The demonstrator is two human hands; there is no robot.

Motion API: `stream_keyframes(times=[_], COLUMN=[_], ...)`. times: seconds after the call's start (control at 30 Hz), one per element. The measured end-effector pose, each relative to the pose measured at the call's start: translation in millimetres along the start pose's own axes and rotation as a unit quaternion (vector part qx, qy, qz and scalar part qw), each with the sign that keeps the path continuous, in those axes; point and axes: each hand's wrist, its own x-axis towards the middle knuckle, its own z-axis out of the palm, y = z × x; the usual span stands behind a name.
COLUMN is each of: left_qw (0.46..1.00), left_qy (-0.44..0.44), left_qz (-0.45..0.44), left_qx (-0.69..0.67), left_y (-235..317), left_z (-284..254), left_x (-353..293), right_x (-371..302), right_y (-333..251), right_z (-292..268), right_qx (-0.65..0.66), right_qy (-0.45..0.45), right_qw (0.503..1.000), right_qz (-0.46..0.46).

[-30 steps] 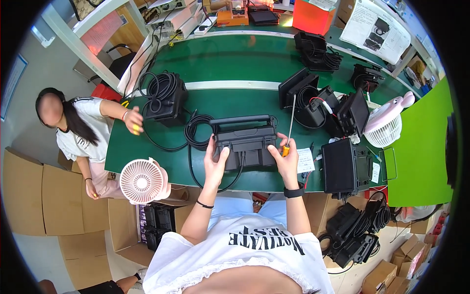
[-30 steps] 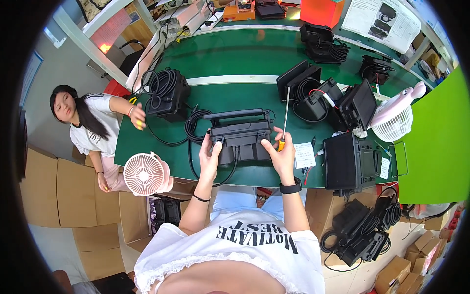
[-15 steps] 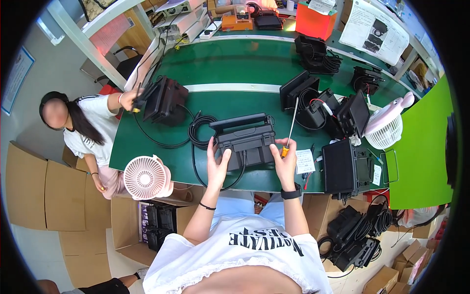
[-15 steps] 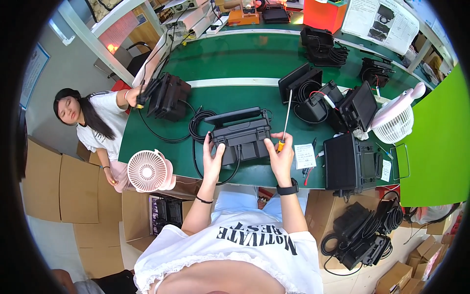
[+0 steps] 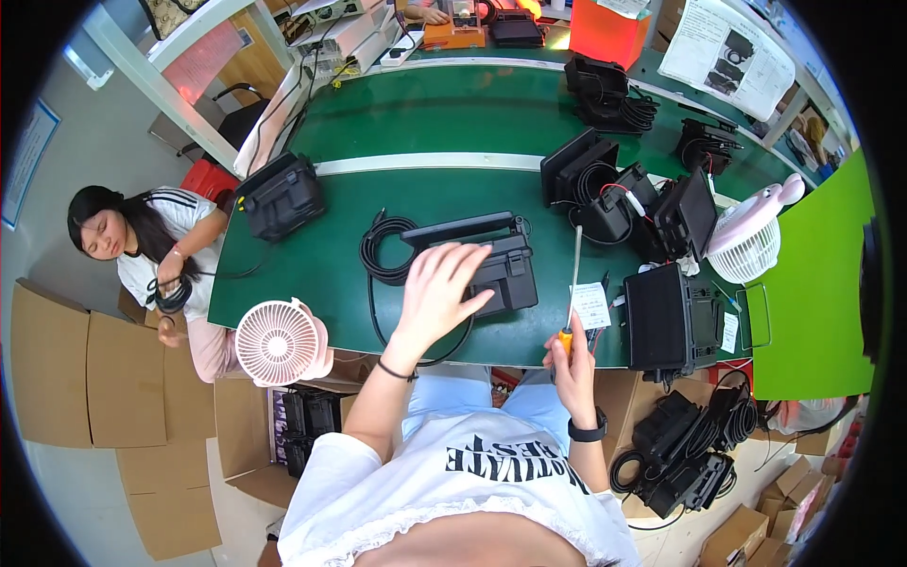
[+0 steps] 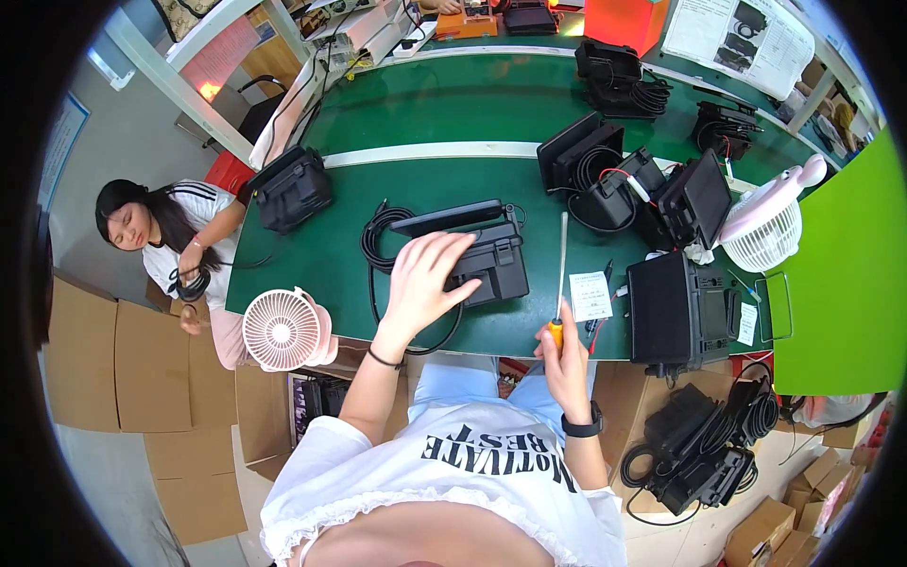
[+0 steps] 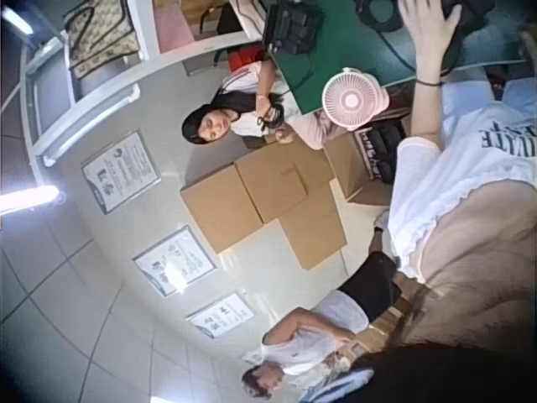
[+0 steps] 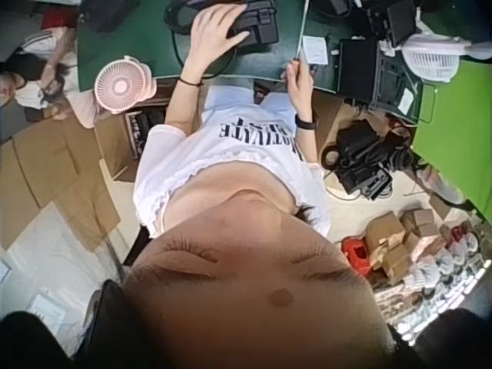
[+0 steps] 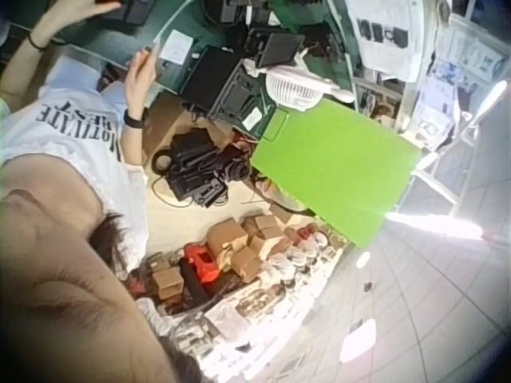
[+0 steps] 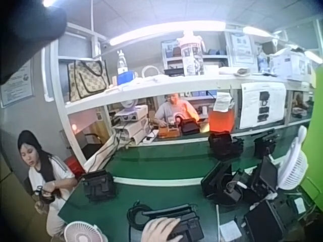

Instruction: Assembling and inspecting electronic monitoring units at a workshop station.

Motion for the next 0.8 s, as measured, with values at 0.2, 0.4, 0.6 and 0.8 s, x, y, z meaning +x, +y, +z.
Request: stream_keyframes(times=[0.2,0.4,0.6,0.8], left_qw=[0.998,0.986,0.973,0.978], left_qy=[-0.056,-0.16,-0.192,-0.163], left_qz=[0.009,-0.032,-0.1,-0.099], left_qx=[0.026,-0.034,-0.073,-0.081], left_y=[-12,-20,-32,-31], left_z=[24,14,16,20], left_x=[19,54,60,61], right_x=[-19,-22,-24,-24], right_y=[-15,-21,-31,-36], right_z=[16,21,18,24], right_qx=[-0.029,-0.105,-0.174,-0.213], right_qy=[-0.005,0.005,-0.022,-0.031], right_qw=[1.0,0.994,0.983,0.976], right_qz=[-0.005,-0.036,-0.054,-0.04])
